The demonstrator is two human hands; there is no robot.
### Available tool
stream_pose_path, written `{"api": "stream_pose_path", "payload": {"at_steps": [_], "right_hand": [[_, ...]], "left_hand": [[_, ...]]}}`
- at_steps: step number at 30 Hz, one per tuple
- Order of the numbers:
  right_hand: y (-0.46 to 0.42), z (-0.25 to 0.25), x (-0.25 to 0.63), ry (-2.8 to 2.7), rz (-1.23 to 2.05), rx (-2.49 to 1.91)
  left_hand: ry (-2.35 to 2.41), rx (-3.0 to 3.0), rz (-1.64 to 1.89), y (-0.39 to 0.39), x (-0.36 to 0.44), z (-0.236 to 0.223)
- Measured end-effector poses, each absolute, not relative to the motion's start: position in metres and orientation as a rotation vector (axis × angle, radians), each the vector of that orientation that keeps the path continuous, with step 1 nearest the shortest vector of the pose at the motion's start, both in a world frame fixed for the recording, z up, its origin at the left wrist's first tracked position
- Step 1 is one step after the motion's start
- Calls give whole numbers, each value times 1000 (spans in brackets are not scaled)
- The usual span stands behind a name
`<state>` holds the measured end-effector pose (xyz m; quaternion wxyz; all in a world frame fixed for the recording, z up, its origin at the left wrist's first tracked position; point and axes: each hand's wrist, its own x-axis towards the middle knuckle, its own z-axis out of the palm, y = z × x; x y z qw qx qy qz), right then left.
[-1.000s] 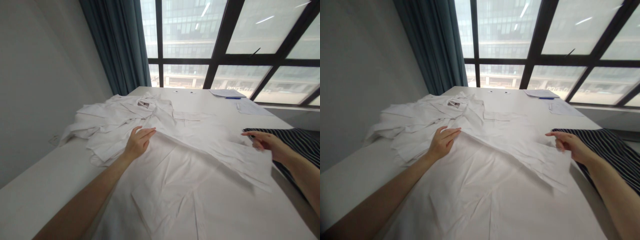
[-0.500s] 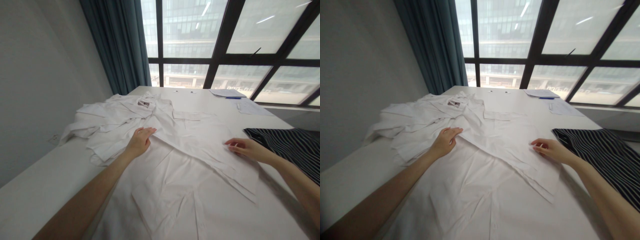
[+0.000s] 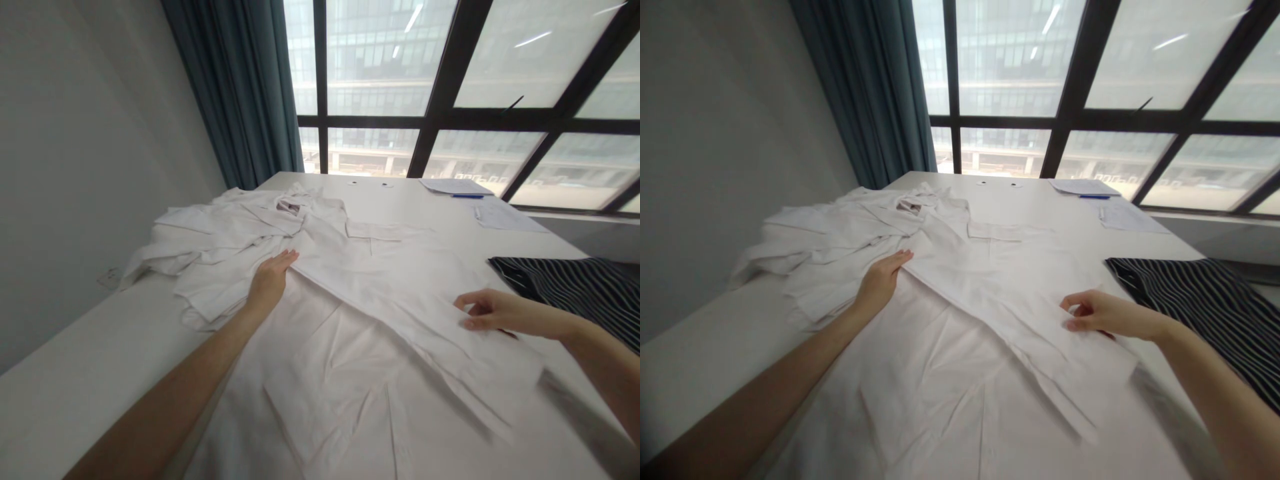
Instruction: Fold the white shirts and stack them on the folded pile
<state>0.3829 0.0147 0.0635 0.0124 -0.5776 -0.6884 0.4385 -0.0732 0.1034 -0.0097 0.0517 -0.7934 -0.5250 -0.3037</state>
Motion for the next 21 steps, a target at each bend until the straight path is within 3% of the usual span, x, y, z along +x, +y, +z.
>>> {"api": "stream_pose_path", "payload": {"at_steps": [6, 11, 13, 17, 21], "right_hand": [[17, 53, 384, -2233, 1380, -1846], [15, 59, 369, -2358, 639, -1918], [8, 63, 350, -2401, 489, -1845], [-12, 63, 304, -2605, 702, -1572], [-26, 53, 281, -2728, 571, -1425]], "left_hand": [[-1438, -2387, -672, 98, -68, -6], [-1140, -2596, -542, 94, -65, -2], [-1093, -2681, -495, 94, -65, -2], [-1140, -2727, -440, 97, -66, -4], [-1165, -2747, -424, 97, -66, -4]]}}
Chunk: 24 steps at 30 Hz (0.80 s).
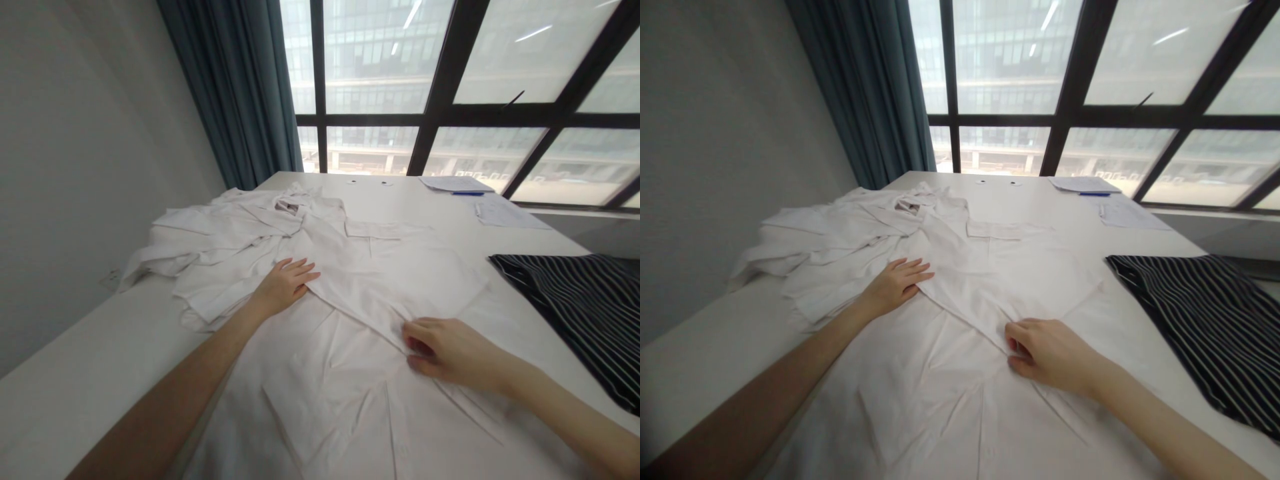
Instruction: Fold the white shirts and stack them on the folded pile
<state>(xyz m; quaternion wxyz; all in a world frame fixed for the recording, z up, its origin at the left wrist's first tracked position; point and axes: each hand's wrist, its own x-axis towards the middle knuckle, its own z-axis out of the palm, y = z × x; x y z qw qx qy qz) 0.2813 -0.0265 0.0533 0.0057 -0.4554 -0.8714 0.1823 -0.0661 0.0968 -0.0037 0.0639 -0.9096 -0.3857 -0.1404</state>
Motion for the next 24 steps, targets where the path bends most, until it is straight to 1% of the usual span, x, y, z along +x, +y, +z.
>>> {"api": "stream_pose_path", "payload": {"at_steps": [2, 5, 12, 15, 19, 24], "right_hand": [[-28, 50, 280, -2755, 486, -1388], [-30, 52, 280, -2754, 489, -1343], [-39, 55, 272, -2715, 857, -1252], [-37, 54, 272, -2656, 940, -1288], [-34, 56, 274, -2665, 851, -1370], [-39, 52, 269, -2822, 717, -1296]], "left_hand": [[-1169, -2749, -429, 96, -66, -3], [-1180, -2752, -439, 96, -65, -2], [-1227, -2745, -476, 96, -65, -2], [-1259, -2732, -500, 96, -65, -2], [-1308, -2688, -536, 96, -64, -3], [-1368, -2631, -595, 95, -65, -2]]}}
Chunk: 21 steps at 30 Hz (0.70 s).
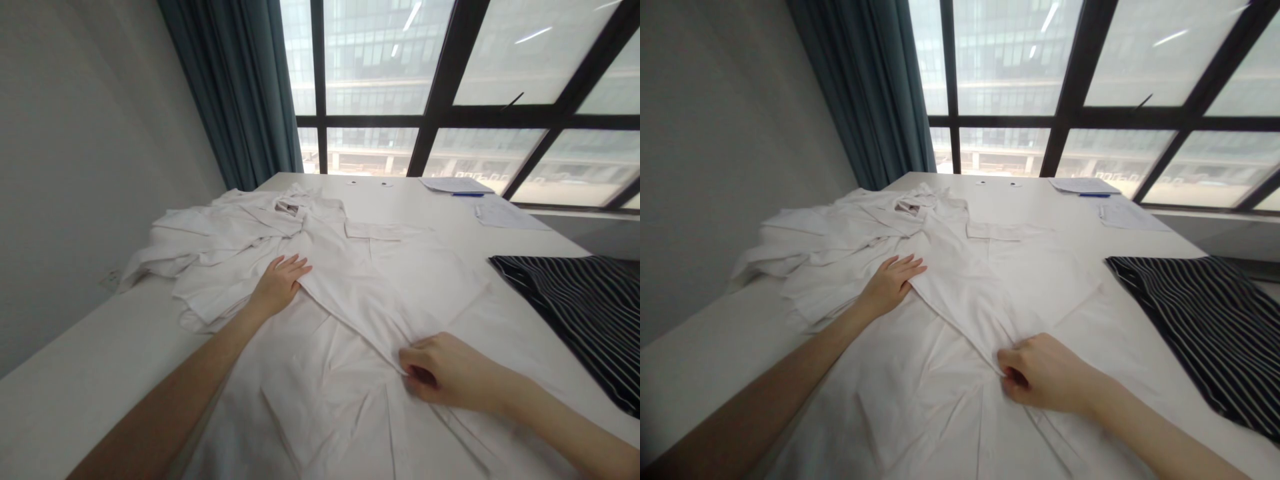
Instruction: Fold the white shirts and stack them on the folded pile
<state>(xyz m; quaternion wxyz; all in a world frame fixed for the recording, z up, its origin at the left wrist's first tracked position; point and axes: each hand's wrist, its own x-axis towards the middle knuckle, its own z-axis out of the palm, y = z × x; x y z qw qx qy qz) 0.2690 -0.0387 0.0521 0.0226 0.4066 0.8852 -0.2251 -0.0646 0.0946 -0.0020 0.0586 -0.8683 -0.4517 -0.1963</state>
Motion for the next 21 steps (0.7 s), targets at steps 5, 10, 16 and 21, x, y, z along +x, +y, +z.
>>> {"api": "stream_pose_path", "payload": {"at_steps": [5, 10, 16, 21], "right_hand": [[-42, 45, 269, 2803, -818, 1133], [-40, 46, 272, 2812, -931, 1110], [-22, 43, 286, 2815, -472, 1689], [-5, 35, 309, 2691, -283, 1997]], "left_hand": [[-1314, -2602, -652, 92, -65, 1], [-1332, -2582, -683, 94, -68, -2], [-1551, -2380, -1104, 102, -77, -6], [-1690, -2302, -1175, 107, -77, -8]]}}
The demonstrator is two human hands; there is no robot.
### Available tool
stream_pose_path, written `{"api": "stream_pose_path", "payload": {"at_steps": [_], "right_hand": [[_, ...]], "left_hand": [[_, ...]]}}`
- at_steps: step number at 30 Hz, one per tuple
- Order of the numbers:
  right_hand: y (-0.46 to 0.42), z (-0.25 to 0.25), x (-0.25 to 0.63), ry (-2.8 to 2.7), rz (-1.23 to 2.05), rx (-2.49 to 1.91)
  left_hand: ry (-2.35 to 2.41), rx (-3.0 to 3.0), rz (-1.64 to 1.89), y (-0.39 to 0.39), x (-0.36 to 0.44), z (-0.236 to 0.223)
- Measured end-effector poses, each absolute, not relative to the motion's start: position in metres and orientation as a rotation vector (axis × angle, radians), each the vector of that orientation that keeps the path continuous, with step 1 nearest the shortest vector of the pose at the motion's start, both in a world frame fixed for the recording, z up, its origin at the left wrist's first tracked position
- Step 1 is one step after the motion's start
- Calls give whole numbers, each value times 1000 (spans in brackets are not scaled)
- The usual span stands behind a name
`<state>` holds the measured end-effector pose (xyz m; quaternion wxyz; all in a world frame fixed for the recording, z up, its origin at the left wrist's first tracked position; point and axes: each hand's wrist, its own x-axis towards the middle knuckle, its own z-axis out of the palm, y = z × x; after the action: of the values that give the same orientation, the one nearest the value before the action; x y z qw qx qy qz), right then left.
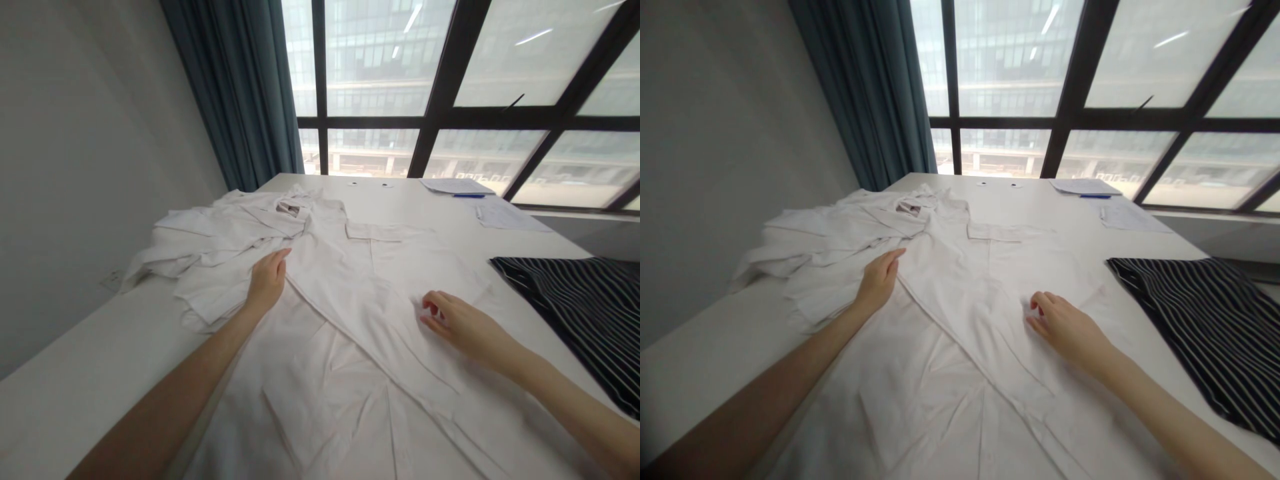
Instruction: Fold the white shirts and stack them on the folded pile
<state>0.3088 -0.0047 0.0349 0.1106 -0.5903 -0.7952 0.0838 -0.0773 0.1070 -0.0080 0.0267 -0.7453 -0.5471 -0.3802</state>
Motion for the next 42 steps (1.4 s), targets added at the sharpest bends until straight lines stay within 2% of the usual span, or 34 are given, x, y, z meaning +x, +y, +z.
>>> {"api": "stream_pose_path", "payload": {"at_steps": [5, 12, 19, 27, 29, 34, 40, 42], "right_hand": [[0, 33, 323, -2311, 567, -1889], [-1, 47, 336, -2301, 1100, -1735], [-3, 62, 343, -2420, 1165, -1796], [-4, 62, 352, -2397, 1423, -1820], [-5, 60, 353, -2442, 1298, -1909], [-13, 61, 336, -2531, 451, -1987], [-25, 41, 282, -2580, 427, -1160], [-29, 28, 272, -2636, 425, -1027]], "left_hand": [[-1728, -2316, -1110, 109, -78, -10], [-1761, -2254, -1043, 113, -81, -15], [-1756, -2221, -1007, 114, -80, -19], [-1791, -2218, -960, 114, -80, -17], [-1794, -2224, -949, 114, -80, -17], [-1823, -2237, -926, 113, -77, -13], [-2001, -2313, -694, 116, -67, 9], [-2071, -2365, -644, 127, -63, 20]]}}
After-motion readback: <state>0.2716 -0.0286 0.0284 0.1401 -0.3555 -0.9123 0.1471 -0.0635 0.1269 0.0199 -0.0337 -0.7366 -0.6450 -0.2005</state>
